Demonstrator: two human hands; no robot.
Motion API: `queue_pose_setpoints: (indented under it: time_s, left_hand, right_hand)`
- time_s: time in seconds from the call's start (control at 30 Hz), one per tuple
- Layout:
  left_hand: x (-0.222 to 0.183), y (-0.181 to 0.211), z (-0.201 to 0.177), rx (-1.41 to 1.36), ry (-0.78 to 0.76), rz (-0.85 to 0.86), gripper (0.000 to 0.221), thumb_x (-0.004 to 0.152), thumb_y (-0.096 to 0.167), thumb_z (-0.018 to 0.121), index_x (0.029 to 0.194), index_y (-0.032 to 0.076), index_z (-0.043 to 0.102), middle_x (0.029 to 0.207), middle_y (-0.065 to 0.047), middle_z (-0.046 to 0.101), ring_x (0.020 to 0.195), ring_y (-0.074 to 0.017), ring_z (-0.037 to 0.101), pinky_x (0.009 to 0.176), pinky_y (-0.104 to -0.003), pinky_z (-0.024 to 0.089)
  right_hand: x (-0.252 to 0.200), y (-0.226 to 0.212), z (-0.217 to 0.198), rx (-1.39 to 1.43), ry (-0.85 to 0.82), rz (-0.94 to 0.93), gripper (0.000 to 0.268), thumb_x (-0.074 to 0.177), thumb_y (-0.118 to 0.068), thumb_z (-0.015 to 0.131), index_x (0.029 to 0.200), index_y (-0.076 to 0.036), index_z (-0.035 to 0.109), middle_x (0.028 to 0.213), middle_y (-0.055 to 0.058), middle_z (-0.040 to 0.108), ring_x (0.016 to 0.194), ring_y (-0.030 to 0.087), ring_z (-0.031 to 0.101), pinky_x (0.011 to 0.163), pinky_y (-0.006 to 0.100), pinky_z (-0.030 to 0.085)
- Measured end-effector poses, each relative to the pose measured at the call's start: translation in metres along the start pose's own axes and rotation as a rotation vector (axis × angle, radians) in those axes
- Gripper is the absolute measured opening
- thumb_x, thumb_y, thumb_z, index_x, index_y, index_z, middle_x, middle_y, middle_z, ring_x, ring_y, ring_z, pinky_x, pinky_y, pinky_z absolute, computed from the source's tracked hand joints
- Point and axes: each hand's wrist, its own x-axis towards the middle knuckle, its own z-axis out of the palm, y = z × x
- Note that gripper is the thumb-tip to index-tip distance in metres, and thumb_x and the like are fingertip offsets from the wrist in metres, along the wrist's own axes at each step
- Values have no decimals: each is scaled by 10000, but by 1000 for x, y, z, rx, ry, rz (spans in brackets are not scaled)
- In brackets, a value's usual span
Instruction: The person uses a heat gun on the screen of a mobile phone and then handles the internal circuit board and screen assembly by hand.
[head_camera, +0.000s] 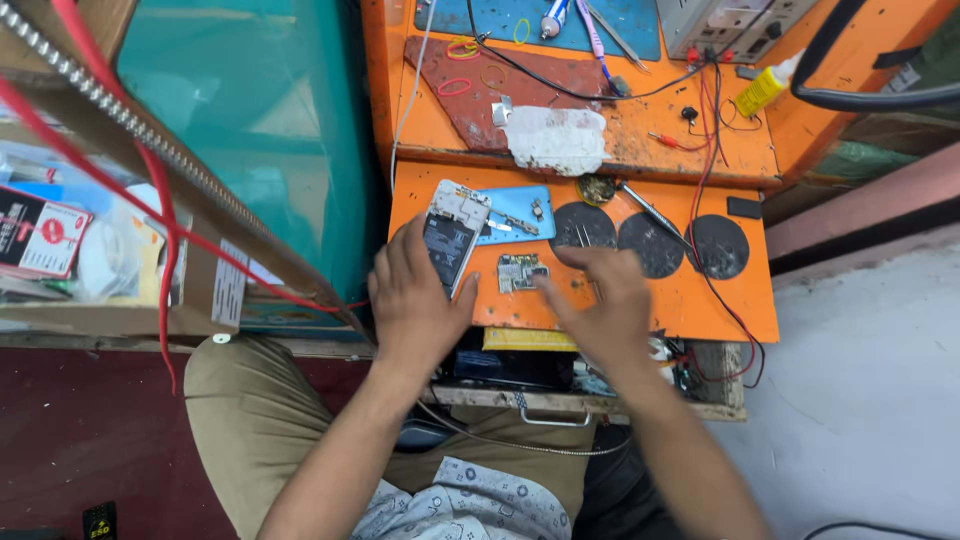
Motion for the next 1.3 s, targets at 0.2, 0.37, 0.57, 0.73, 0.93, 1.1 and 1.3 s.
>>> queue_pose_setpoints:
  time_s: [0.2, 0.37, 0.57, 0.73, 0.93, 1.1, 1.3]
  left_hand:
    - [14, -2, 3, 36, -68, -139, 1028, 694, 314, 888, 1502, 10, 331, 1272, -236, 558, 1144, -446, 547, 1000, -533, 453]
    - [8, 7, -7, -45, 110, -69, 1043, 649, 275, 882, 1490, 6, 325, 1232, -264, 548, 1129, -451, 573, 973, -506, 501]
    - [-23, 16, -33, -322, -46, -230, 1055, 616, 220, 923, 1489, 30, 362, 1342, -238, 584, 1161, -359, 647, 957, -457, 532]
    - [-76, 26, -42, -751, -166, -323, 868, 663, 125, 915, 1378, 18, 436, 1177, -127, 704, 1051, -188, 703, 919, -348, 568]
    - [-118, 32, -52, -1286, -334, -575, 579, 719, -24, 854, 1209, 34, 551, 994, -93, 760, 858, -121, 732, 767, -301, 601]
    - [-145, 30, -60, -1453, -425, -594, 378, 857, 17, 795, 1184, -32, 612, 992, -79, 754, 875, -99, 707, 789, -282, 590]
    - [-149, 33, -60, -1600, -553, -807, 389, 912, 167, 693, 1241, 6, 565, 1037, -118, 742, 887, -135, 740, 789, -326, 614]
  right_hand:
    - [-9, -37, 33, -408, 64, 86, 813, 739, -584, 828, 1230, 33, 632, 1089, 167, 665, 1026, 343, 587, 905, 484, 469]
    - [-1, -39, 43, -387, -113, 256, 821, 741, -545, 834, 1281, 32, 610, 1053, 182, 652, 1017, 355, 571, 901, 496, 448]
    - [-10, -44, 17, -100, 67, 122, 752, 721, -313, 863, 1329, 17, 566, 1169, 175, 670, 1100, 349, 630, 959, 461, 498]
    - [-18, -68, -41, 265, 135, -8, 779, 742, -140, 865, 1413, 16, 501, 1294, 170, 673, 1230, 314, 683, 1073, 404, 539]
    - [-44, -108, -87, 461, 128, -193, 832, 737, -129, 846, 1435, 68, 438, 1305, 225, 656, 1241, 283, 682, 1110, 381, 528]
    - [-61, -118, -85, 565, 171, -223, 834, 774, -165, 884, 1443, 45, 434, 1325, 225, 646, 1283, 292, 663, 1162, 399, 528]
    - [-68, -109, -74, 588, 162, -192, 809, 765, -157, 895, 1422, 39, 463, 1335, 254, 642, 1304, 328, 656, 1169, 423, 527]
